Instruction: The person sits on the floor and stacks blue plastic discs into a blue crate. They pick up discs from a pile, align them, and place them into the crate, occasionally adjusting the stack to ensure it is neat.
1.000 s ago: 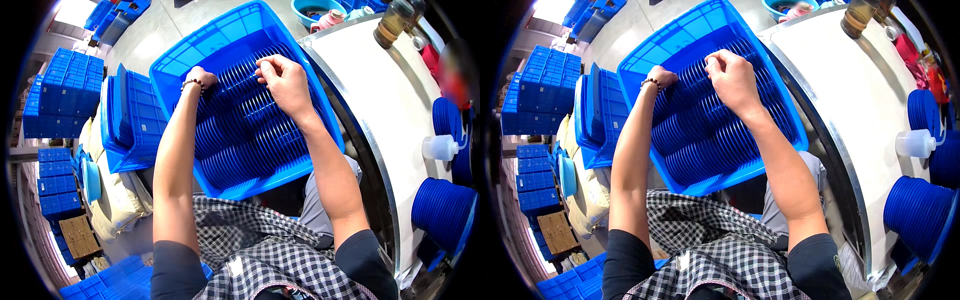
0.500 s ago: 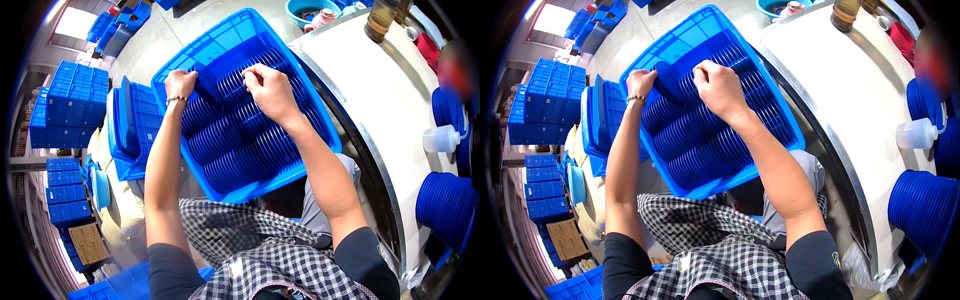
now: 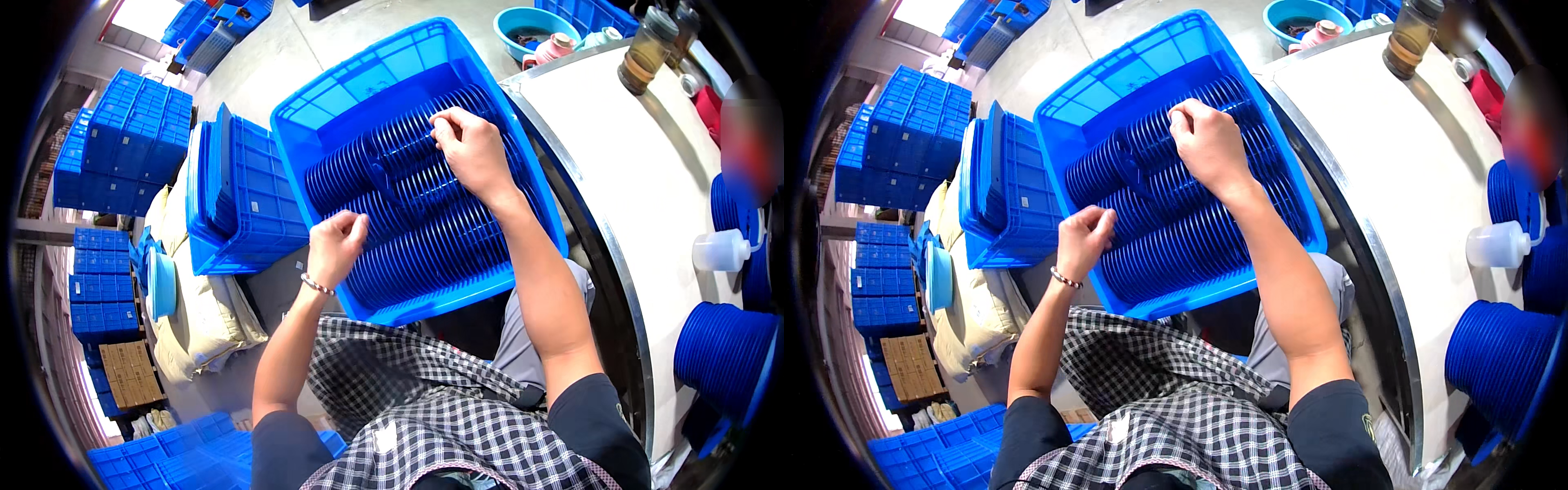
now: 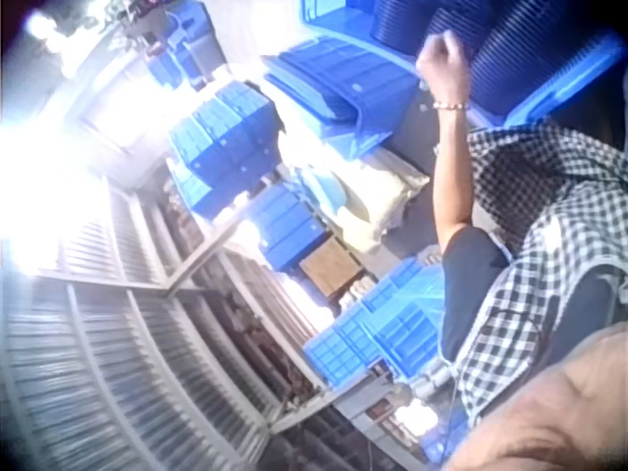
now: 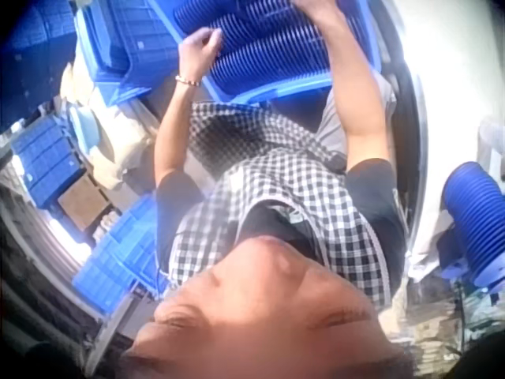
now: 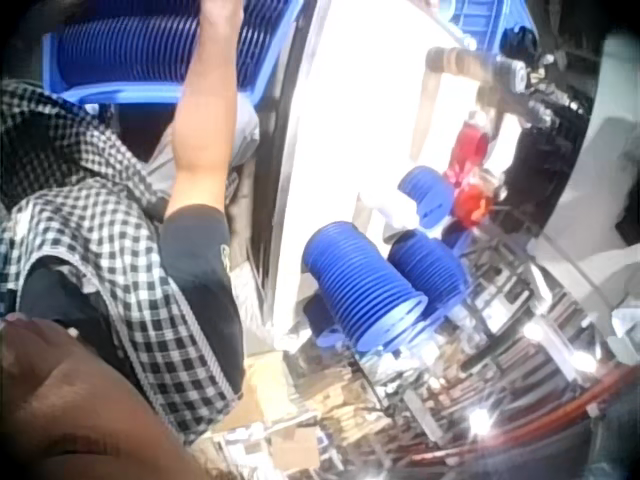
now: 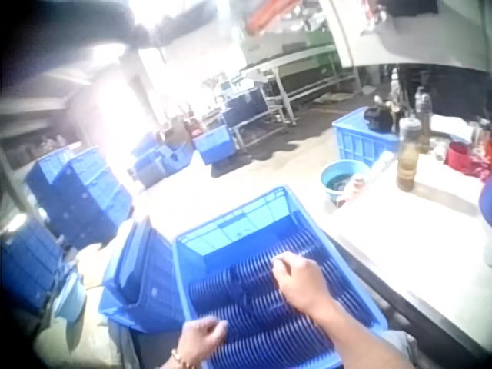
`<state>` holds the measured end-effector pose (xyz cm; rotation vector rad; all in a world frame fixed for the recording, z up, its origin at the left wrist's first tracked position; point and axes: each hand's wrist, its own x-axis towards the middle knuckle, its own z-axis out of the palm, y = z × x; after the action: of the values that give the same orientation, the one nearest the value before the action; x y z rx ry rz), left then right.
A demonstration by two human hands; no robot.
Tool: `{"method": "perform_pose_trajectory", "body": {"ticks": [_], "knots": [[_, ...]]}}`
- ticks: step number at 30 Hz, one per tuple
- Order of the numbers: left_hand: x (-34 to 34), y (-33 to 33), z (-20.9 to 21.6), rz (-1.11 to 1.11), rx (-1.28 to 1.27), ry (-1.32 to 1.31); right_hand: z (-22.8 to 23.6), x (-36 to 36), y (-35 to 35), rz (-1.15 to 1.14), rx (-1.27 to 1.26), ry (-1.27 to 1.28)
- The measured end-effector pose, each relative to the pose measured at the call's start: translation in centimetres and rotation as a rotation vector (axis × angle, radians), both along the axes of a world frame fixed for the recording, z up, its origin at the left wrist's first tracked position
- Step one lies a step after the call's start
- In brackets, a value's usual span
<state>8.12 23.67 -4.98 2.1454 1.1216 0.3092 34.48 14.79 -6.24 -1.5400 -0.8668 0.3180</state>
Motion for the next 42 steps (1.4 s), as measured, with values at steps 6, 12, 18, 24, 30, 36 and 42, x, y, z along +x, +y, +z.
{"method": "perform_pose_trajectory", "body": {"ticks": [6,12,18,24,30,36,42], "knots": [[4.1,4.5,-0.8,0.192,0.047,-0.044,0.2,-1.0,0.2,0.050,-0.110,-0.095],[6.6,4.9,5.1,0.114,0.284,-0.171,-0.5,-0.8,0.4,0.069,-0.118,-0.089],[6.3,7.4,6.7,0.193,0.252,0.027,-0.2,-1.3,0.7,0.069,-0.115,-0.040],[9.2,8.9,-0.4,0.146,-0.015,0.030,0.0,-1.9,0.6,0.087,-0.156,-0.041],[9.0,11.1,3.3,0.030,0.622,-0.109,-0.5,-1.3,0.6,0.082,-0.147,-0.089],[8.3,9.2,1.4,0.136,0.517,-0.192,-0.2,-2.0,0.5,0.103,-0.174,-0.122],[7.3,7.2,4.6,0.138,0.817,-0.356,0.1,-2.2,0.6,0.112,-0.140,-0.109]]}}
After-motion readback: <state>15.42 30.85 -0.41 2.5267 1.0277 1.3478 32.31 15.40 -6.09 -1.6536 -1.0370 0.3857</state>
